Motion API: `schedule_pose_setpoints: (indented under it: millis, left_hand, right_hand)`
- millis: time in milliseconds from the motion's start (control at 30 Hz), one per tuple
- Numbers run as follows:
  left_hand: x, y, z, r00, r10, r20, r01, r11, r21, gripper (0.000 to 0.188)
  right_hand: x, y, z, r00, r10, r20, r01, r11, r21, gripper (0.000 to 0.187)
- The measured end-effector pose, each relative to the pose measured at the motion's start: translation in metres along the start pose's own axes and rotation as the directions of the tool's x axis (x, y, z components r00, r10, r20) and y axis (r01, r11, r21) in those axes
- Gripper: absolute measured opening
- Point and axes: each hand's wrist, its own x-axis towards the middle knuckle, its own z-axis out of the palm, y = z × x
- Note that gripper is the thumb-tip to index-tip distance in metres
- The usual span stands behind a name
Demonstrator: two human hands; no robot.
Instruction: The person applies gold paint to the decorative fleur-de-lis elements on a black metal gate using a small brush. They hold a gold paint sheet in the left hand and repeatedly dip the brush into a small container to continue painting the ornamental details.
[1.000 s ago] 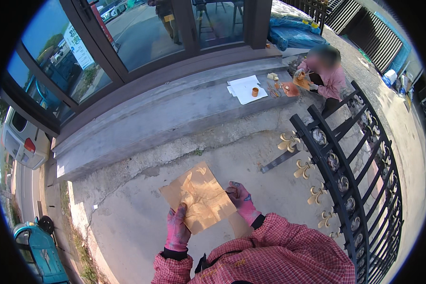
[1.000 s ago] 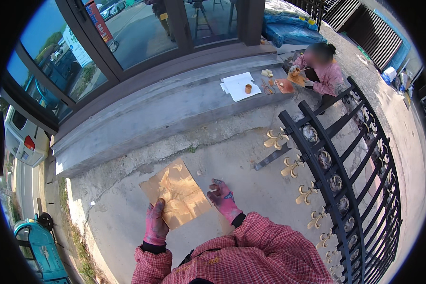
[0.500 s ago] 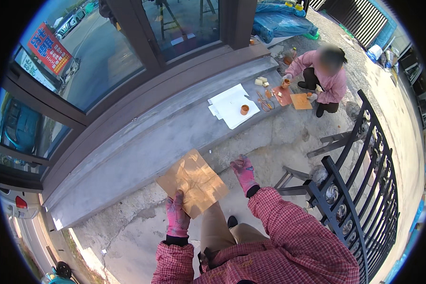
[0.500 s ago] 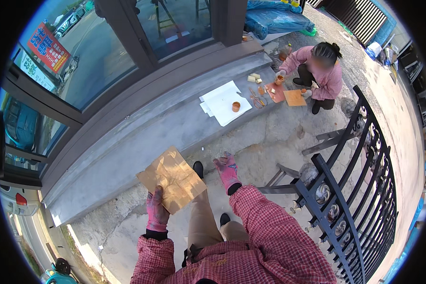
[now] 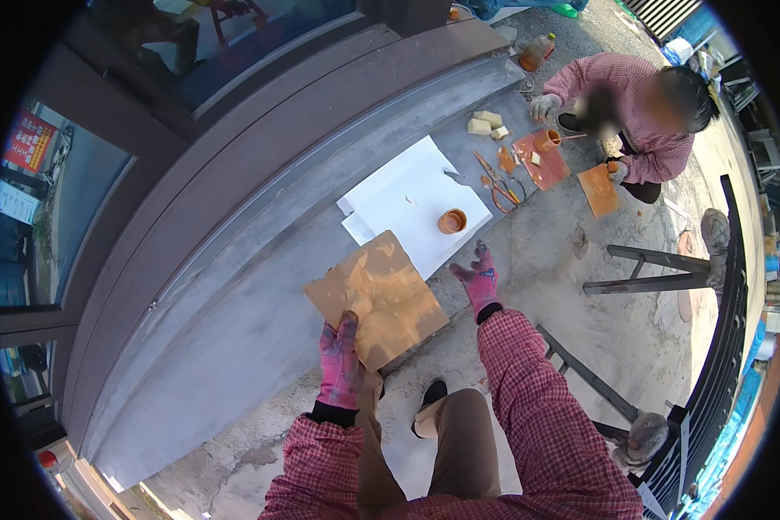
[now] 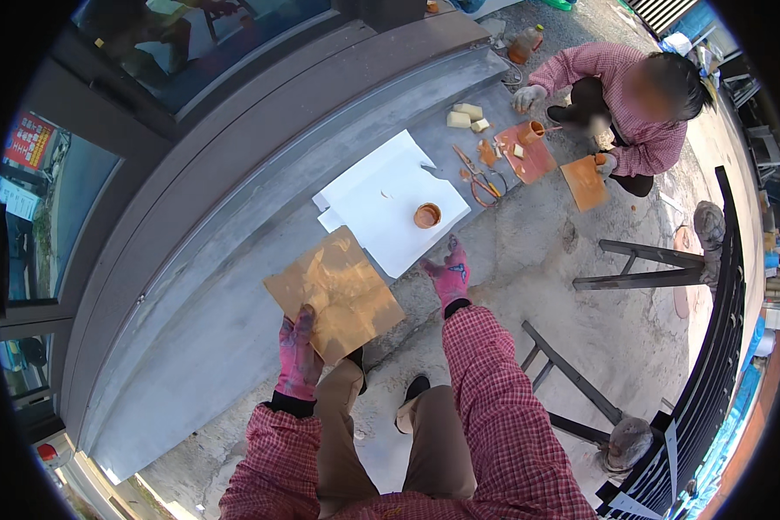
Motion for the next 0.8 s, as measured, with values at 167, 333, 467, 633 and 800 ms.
schedule_pose_setpoints:
  millis: [167, 333, 467, 633, 800]
  left_hand:
    - [0.074, -0.050, 0.012, 0.998, -0.065, -0.005, 0.065, 0.997, -0.037, 0.027]
    - [0.128, -0.090, 0.002, 0.999, 0.035, 0.022, -0.035, 0.999, 0.016, 0.029]
    - [0.146, -0.098, 0.001, 0.990, 0.109, 0.085, -0.115, 0.992, 0.059, 0.031]
    - [0.145, -0.094, 0.004, 0.997, 0.072, 0.034, -0.075, 0.990, 0.116, 0.032]
    - [0.141, -0.103, 0.010, 0.993, 0.026, 0.116, -0.034, 0.997, 0.071, 0.029]
  right_hand:
    - [0.066, 0.032, 0.029, 0.966, -0.247, -0.079, 0.229, 0.954, -0.193, 0.083]
    - [0.090, 0.023, 0.044, 0.906, -0.416, -0.077, 0.389, 0.891, -0.234, 0.070]
    - [0.095, 0.027, 0.045, 0.916, -0.394, -0.079, 0.376, 0.910, -0.174, 0.062]
    - [0.100, 0.029, 0.026, 0.916, -0.386, -0.107, 0.384, 0.922, -0.045, 0.055]
    - [0.080, -0.006, -0.013, 0.854, -0.517, -0.057, 0.513, 0.856, -0.070, 0.060]
